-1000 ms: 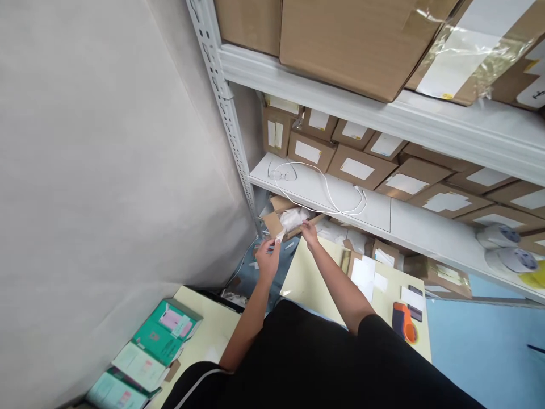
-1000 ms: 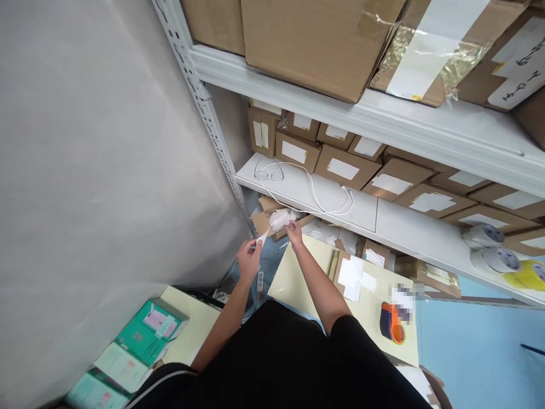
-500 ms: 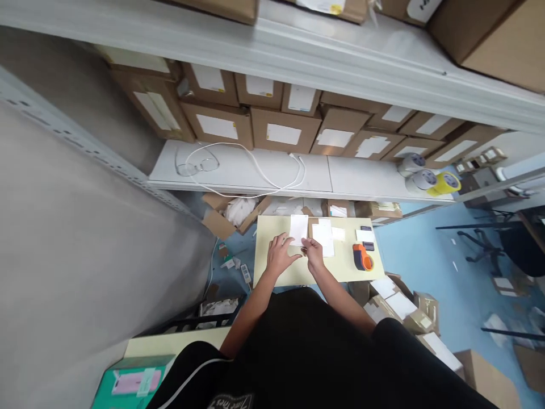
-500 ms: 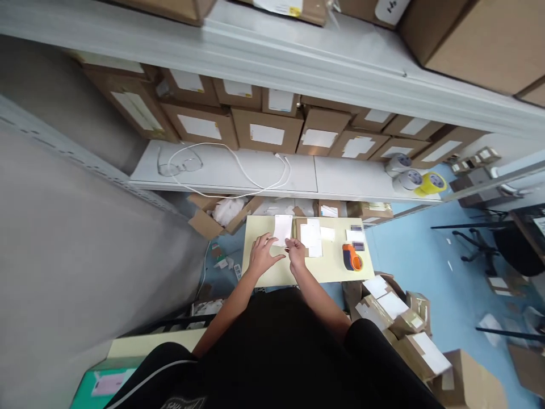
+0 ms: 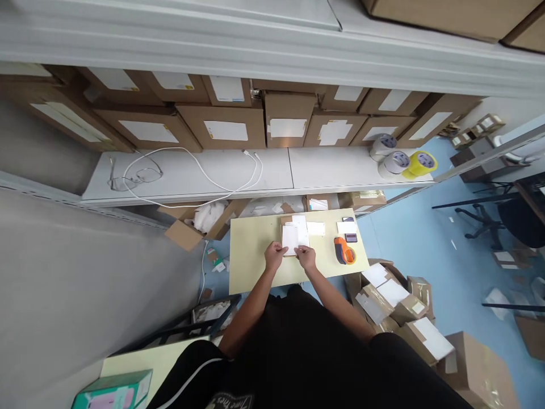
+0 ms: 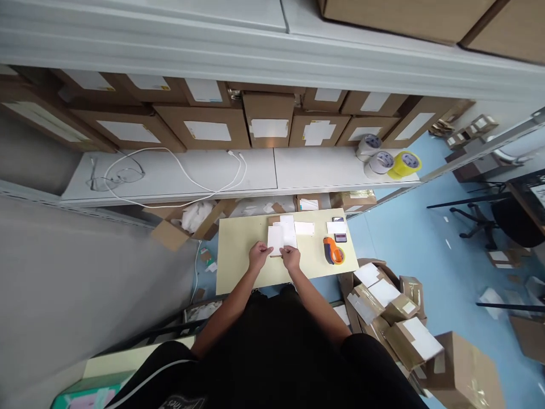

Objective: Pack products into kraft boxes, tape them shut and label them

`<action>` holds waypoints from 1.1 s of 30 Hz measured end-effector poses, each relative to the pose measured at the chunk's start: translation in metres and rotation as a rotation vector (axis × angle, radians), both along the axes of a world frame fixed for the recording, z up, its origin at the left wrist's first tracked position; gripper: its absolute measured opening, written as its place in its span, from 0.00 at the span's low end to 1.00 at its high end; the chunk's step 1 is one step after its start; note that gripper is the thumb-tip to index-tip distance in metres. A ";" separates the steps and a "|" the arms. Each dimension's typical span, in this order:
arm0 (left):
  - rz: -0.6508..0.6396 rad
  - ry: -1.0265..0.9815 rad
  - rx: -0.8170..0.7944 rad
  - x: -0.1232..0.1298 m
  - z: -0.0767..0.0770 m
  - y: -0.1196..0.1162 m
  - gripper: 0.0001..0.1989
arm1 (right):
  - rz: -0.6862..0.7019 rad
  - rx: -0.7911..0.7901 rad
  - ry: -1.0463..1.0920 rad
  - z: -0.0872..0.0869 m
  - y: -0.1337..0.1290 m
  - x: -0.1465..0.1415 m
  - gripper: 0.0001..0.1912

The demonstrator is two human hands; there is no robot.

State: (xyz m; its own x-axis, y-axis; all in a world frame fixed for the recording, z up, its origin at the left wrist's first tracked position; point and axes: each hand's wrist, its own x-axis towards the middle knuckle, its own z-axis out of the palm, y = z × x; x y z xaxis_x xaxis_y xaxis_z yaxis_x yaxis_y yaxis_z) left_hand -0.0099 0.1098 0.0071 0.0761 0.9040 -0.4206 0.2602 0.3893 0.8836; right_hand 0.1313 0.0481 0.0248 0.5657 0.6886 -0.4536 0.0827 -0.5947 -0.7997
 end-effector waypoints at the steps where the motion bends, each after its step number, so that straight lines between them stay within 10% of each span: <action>1: 0.005 0.056 -0.005 0.005 -0.006 -0.002 0.14 | 0.040 -0.036 -0.055 -0.007 0.002 0.006 0.20; 12: 0.016 0.445 -0.050 0.028 -0.042 -0.019 0.14 | 0.363 -0.200 -0.236 -0.054 -0.005 0.019 0.21; 23: -0.139 0.765 -0.075 0.037 -0.024 -0.026 0.09 | 0.548 -0.348 -0.344 -0.047 0.003 0.024 0.18; 27: -0.147 0.832 -0.037 0.030 -0.020 -0.031 0.29 | 0.537 -0.359 -0.345 -0.046 0.004 0.024 0.18; 33: -0.553 0.745 0.285 0.026 -0.024 -0.019 0.28 | 0.457 -0.213 -0.400 -0.049 -0.011 0.027 0.14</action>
State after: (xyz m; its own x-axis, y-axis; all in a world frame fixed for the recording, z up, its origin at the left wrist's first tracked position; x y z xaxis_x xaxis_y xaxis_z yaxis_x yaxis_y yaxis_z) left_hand 0.0165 0.0903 -0.0167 0.3237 0.8960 -0.3039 0.8735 -0.1595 0.4600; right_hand 0.1584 0.0367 -0.0245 0.3901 0.8186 -0.4217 0.6327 -0.5710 -0.5231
